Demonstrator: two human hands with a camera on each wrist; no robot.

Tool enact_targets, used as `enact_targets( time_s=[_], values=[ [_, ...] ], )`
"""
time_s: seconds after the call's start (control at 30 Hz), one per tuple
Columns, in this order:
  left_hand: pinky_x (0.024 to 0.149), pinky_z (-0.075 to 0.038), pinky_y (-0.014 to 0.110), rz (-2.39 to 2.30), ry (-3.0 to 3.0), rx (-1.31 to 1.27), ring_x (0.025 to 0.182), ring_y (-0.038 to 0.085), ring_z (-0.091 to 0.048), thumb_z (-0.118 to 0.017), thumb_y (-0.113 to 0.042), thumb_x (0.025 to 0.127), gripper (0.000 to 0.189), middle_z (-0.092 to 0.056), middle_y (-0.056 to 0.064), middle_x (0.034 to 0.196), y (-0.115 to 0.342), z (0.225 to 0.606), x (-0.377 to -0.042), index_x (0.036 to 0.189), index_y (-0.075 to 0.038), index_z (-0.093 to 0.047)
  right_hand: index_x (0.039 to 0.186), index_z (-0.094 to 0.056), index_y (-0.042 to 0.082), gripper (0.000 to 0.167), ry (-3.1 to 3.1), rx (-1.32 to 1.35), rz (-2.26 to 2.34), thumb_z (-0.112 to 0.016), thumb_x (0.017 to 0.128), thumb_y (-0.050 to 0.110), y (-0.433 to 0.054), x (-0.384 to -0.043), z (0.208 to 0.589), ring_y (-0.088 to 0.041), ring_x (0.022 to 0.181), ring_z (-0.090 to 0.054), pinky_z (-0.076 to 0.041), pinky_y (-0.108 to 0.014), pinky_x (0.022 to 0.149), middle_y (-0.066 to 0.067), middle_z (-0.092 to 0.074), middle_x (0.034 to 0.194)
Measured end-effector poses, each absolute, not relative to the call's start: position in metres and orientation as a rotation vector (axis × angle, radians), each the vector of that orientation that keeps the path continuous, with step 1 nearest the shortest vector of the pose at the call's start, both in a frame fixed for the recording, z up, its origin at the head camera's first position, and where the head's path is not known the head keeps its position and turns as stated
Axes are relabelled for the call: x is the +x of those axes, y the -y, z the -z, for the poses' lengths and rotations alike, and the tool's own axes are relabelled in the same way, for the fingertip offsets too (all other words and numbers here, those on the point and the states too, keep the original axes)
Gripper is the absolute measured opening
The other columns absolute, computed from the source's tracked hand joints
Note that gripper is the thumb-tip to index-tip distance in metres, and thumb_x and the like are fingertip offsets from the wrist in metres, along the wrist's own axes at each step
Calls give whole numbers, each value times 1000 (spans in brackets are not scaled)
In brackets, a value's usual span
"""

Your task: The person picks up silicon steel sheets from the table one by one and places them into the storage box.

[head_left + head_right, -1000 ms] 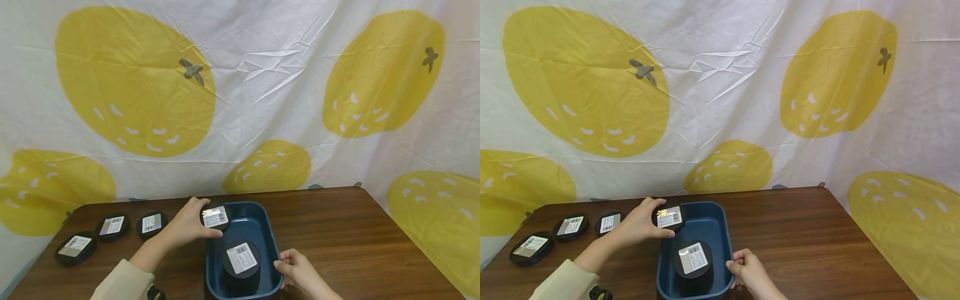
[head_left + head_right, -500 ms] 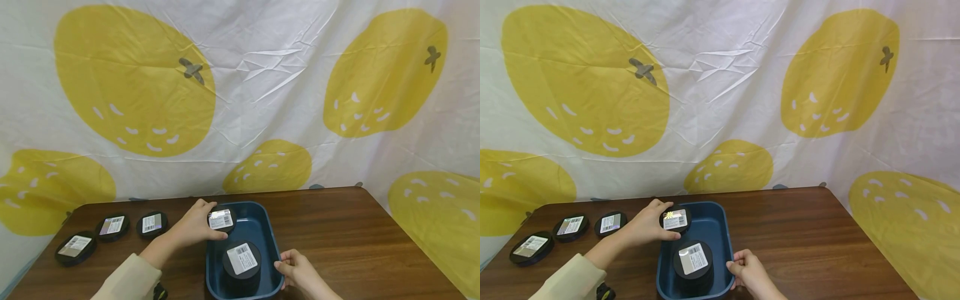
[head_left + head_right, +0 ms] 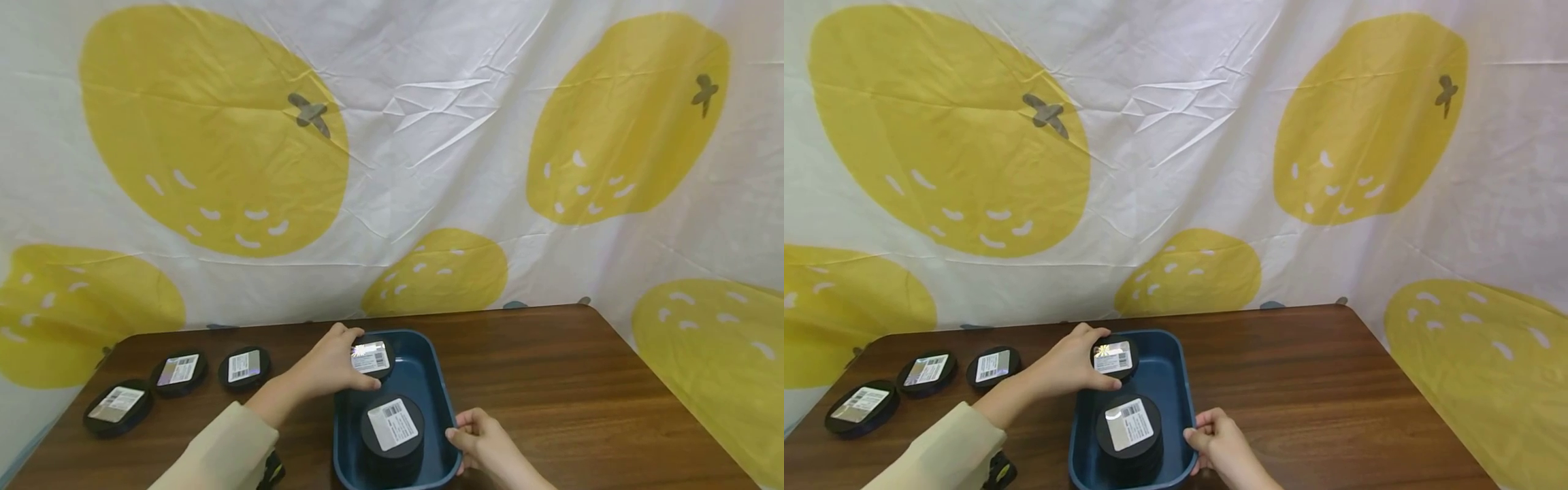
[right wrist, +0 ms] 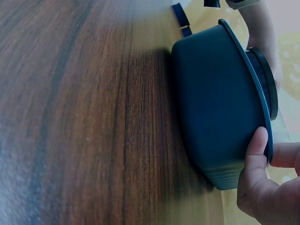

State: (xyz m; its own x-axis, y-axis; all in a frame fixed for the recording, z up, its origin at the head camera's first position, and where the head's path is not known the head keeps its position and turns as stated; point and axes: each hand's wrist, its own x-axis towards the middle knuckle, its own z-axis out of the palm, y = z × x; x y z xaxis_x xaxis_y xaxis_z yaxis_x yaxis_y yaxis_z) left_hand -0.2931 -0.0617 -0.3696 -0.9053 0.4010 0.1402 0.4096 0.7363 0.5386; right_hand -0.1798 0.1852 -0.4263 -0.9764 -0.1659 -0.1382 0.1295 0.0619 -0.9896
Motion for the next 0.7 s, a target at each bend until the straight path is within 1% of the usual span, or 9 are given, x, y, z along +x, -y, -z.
enact_targets(
  time_s=[0.33, 0.5, 0.7],
  values=[
    [78, -48, 35, 858, 2921, -749, 85, 20, -52, -86, -43, 53, 92, -50, 12, 103, 53, 373, -297, 123, 5, -52, 101, -37, -11, 22, -2126, -40, 2003, -52, 90, 0, -185, -179, 425, -14, 56, -47, -48, -24, 51, -5, -45, 77],
    [77, -48, 36, 791, 2919, -788, 82, 20, -52, -87, -43, 53, 90, -51, 11, 99, 49, 374, -298, 122, 6, -53, 100, -38, -10, 22, -2126, -38, 2004, -53, 89, 0, -185, -178, 423, -13, 55, -47, -48, -24, 51, -5, -44, 77],
    [77, -49, 37, 727, 2934, -808, 79, 21, -53, -87, -41, 55, 87, -51, 11, 96, 46, 379, -299, 120, 7, -55, 100, -38, -10, 21, -2140, -36, 2000, -53, 89, 0, -184, -178, 423, -13, 54, -46, -48, -24, 51, -5, -44, 77]
  ],
)
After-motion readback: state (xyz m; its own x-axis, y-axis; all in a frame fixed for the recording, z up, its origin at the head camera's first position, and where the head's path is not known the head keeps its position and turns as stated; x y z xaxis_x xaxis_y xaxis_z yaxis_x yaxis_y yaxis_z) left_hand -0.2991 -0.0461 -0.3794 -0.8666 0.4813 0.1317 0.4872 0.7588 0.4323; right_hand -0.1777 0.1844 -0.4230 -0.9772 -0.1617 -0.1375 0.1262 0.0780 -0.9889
